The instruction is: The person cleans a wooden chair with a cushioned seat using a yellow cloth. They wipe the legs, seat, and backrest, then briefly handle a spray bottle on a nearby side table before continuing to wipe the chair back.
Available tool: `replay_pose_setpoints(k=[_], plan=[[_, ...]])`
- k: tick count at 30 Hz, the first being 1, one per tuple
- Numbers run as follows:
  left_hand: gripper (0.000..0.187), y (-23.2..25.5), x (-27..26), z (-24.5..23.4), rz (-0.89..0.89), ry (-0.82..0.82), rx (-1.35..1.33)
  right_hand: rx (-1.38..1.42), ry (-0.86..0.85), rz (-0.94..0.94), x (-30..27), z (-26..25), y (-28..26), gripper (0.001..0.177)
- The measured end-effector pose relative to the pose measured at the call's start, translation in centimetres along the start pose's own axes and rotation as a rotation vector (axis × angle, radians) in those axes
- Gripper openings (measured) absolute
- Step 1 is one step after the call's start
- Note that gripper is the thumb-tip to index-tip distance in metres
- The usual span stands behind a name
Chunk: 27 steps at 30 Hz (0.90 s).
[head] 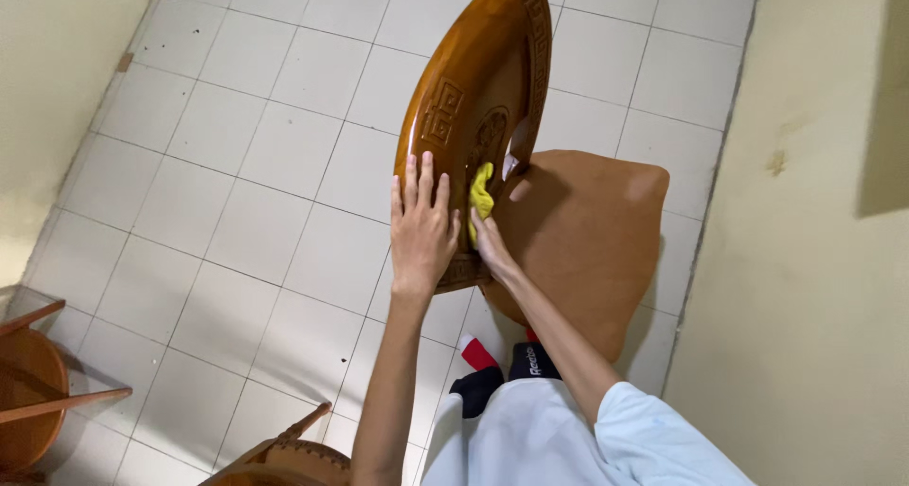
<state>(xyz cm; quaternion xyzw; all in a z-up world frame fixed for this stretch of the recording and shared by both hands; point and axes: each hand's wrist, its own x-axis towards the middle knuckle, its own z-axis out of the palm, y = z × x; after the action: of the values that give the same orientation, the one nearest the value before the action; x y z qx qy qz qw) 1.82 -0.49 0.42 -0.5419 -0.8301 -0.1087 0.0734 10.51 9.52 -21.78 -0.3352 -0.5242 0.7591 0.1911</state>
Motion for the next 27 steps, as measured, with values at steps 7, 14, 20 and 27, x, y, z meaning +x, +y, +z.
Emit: replay_pose_setpoints(k=[7,14,20,27], plan=[[0.054,0.1,0.0,0.2,-0.034,0.005,0.002,-0.146,-0.077,-0.213,-2.2,1.9,-3.0,0.065],[0.051,1.5,-0.1,0.5,-0.114,0.042,0.051,-0.15,-0.131,-0.203,-1.0,0.4,0.6,0.066],[0.047,2.5,0.0,0.0,-0.188,0.066,0.066,-0.186,-0.113,0.02,1.7,-0.8,3.3,0.077],[0.042,2.7,0.0,-0.4,-0.212,0.087,0.046,0.032,0.003,0.108,1.6,0.4,0.0,0.079]])
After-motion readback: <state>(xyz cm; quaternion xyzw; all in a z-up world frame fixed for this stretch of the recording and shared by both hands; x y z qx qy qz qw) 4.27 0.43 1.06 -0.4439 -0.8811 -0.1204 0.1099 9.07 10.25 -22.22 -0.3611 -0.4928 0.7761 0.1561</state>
